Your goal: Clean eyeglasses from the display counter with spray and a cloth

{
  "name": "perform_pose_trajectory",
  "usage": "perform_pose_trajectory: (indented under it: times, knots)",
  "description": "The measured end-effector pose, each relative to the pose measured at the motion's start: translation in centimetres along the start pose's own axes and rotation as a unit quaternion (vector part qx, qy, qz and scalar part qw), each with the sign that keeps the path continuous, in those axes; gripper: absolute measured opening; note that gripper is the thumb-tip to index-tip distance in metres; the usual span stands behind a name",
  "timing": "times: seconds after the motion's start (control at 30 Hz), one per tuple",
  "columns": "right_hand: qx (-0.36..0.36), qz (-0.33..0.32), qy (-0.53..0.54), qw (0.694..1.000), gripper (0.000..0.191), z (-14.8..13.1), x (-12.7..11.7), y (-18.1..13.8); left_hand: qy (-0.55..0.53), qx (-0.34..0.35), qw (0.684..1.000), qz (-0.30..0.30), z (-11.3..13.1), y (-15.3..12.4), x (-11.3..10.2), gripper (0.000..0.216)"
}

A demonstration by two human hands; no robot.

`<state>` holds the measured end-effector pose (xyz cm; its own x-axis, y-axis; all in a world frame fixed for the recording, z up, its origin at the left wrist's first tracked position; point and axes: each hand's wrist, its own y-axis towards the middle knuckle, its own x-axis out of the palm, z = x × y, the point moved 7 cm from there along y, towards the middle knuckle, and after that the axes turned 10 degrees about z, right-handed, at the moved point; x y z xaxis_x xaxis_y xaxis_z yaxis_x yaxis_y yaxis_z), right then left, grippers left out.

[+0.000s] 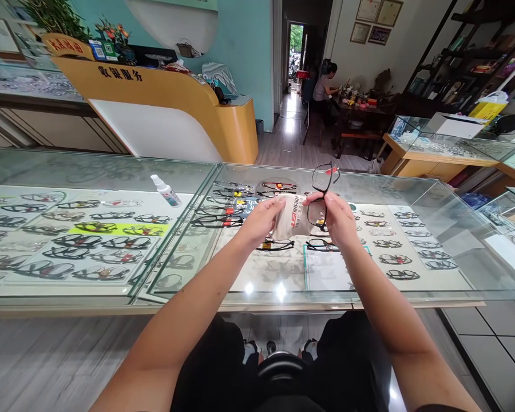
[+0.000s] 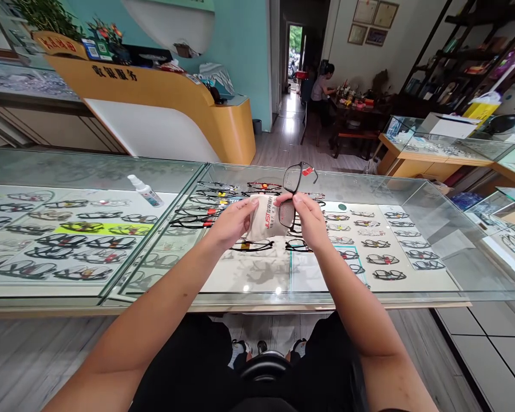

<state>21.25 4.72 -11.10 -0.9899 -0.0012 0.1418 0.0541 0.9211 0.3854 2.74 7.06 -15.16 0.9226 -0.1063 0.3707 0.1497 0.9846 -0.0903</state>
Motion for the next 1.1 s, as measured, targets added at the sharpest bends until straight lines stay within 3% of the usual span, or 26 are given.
perform_pose_trajectory:
  times: [0.3,0.5,0.73,0.97,1.1]
  knots:
    - [-0.052,-0.007,-0.058,0.997,0.046,-0.9,0.5,-0.4,-0.059,0.026,0.995,0.074,1.0,0.3,-1.1,0.035]
    - [-0.03,-0.093,-0.074,0.992,0.048,-0.3,3.0,-1.4,-0.063,0.075,0.994,0.044,1.3,-0.3,-0.3,0.047]
    - [-0.023,-0.1,-0.082,0.991,0.053,0.0,3.7,-1.7,-0.033,0.107,0.993,0.028,1.7,-1.3,0.6,0.049]
    - [-0.017,-0.096,-0.076,0.992,0.052,0.1,3.7,-1.6,-0.082,0.118,0.99,0.01,2.6,-1.6,1.0,0.059]
    - [-0.021,-0.115,-0.075,0.99,0.054,0.1,4.1,-1.8,-0.053,0.145,0.987,0.033,2.9,-1.5,0.7,0.056]
